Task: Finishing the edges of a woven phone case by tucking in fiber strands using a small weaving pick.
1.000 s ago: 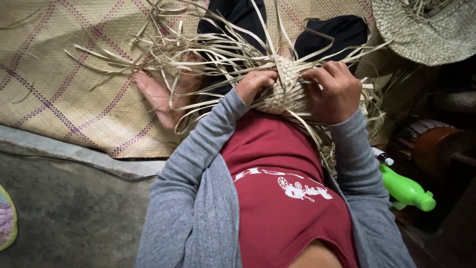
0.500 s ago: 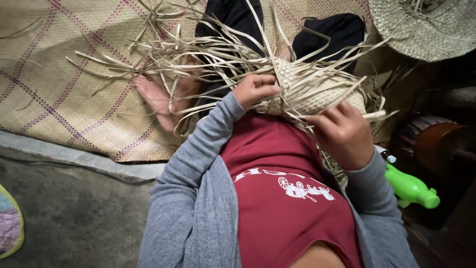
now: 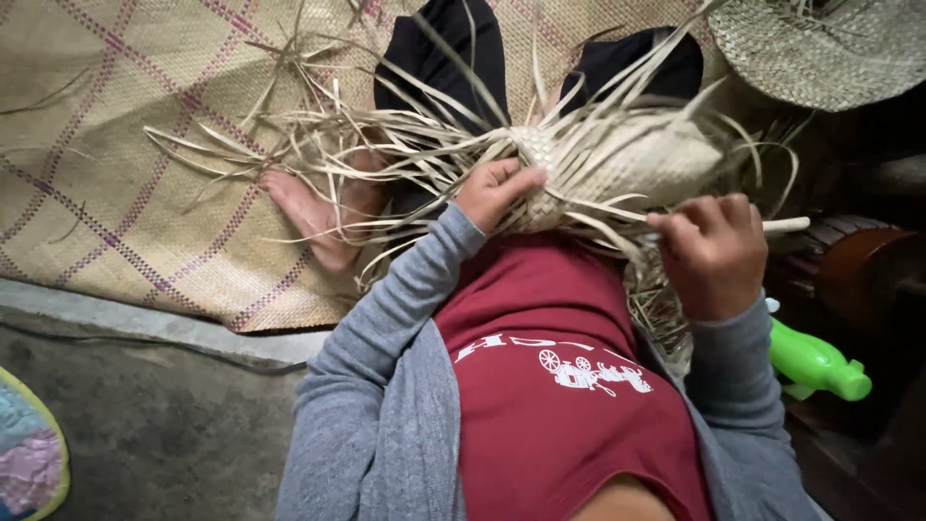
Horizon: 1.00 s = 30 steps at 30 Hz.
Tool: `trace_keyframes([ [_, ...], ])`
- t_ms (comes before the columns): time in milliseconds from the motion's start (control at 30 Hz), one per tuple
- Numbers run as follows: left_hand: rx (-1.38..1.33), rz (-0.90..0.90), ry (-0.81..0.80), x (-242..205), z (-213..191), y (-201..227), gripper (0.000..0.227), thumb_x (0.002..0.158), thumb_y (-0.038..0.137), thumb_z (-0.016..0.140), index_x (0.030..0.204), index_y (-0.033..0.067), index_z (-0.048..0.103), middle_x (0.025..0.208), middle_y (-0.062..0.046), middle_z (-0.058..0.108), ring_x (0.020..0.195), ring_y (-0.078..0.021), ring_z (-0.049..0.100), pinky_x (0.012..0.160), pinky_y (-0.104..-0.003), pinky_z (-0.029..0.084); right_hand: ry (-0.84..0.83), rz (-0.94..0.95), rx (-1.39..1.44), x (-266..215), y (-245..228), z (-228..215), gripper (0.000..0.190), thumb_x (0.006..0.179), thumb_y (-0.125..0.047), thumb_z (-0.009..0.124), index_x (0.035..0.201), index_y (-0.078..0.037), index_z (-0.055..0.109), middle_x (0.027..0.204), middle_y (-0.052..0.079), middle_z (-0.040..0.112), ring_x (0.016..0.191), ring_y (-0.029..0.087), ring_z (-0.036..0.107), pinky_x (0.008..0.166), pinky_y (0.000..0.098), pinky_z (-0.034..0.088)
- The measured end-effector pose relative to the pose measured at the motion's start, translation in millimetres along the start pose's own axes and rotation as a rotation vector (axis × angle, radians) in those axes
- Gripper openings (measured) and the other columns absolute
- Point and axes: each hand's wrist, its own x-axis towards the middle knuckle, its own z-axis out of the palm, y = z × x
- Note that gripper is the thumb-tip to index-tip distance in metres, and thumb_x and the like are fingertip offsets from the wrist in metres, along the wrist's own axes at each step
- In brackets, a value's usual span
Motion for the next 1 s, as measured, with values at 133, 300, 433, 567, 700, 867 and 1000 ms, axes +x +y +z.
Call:
trace_keyframes([
  [133,-0.124,0.007,0.016,10,-12,-23,0.036,0.103,0.016,0.063,0.128,-0.0094,0.068,0.109,-0.014,0.078,0.085,-0.0100,0.069,0.074,-0.018,0.057,-0.141,0.096,-0.109,-26,31,32,0.012,0.095,-0.011,0.083,0.096,-0.012,0.072,0.097,0.004,0.062,0.089,0.024,0.052,0.080,0.0378,0.050],
  [300,-0.048,-0.034,0.067,-1,-5,1,0.041,0.103,0.020,0.062,0.132,-0.0079,0.067,0.123,-0.015,0.075,0.101,-0.0143,0.071,0.089,-0.021,0.057,-0.229,0.265,0.127,-39,48,-4,0.060,0.079,0.001,0.083,0.137,0.003,0.069,0.114,0.022,0.056,0.103,0.037,0.051,0.094,0.0465,0.044],
  [433,0.073,-0.004,0.022,-12,1,21,0.029,0.105,0.022,0.061,0.115,-0.0011,0.075,0.085,0.003,0.067,0.071,-0.0049,0.052,0.065,-0.018,0.041,-0.178,0.317,0.157,-29,35,-50,0.071,0.091,-0.002,0.091,0.152,0.015,0.059,0.126,0.032,0.048,0.115,0.045,0.046,0.101,0.0541,0.040],
  [567,0.056,-0.033,0.026,-20,9,32,0.016,0.098,0.012,0.062,0.101,-0.0006,0.071,0.082,0.004,0.061,0.073,-0.0055,0.048,0.067,-0.018,0.038,-0.110,0.377,0.200,-12,7,-76,0.061,0.095,0.017,0.072,0.154,0.023,0.059,0.128,0.035,0.049,0.112,0.046,0.047,0.108,0.0549,0.038],
  [700,0.129,-0.046,-0.033,-28,15,34,0.036,0.090,0.004,0.065,0.125,-0.0065,0.065,0.094,-0.005,0.070,0.078,-0.0105,0.062,0.073,-0.020,0.050,0.065,0.394,0.364,-16,-19,-72,0.039,0.103,0.031,0.070,0.141,0.024,0.068,0.122,0.030,0.054,0.095,0.037,0.054,0.083,0.0455,0.047],
  [867,0.015,-0.077,-0.062,-30,22,33,0.028,0.096,0.003,0.066,0.123,-0.0040,0.065,0.087,-0.003,0.068,0.070,-0.0089,0.058,0.065,-0.020,0.048,-0.029,0.248,0.800,5,-50,-54,0.026,0.093,0.009,0.069,0.118,0.004,0.073,0.111,0.014,0.071,0.096,0.026,0.068,0.084,0.0353,0.058],
  [1000,0.042,-0.089,0.075,-35,31,35,0.031,0.091,0.008,0.082,0.121,0.0035,0.072,0.086,-0.008,0.074,0.081,-0.0080,0.068,0.071,-0.027,0.062,0.103,0.111,0.841,5,-54,9,0.027,0.100,-0.007,0.060,0.119,-0.009,0.080,0.099,0.013,0.075,0.077,0.035,0.068,0.071,0.0466,0.057],
])
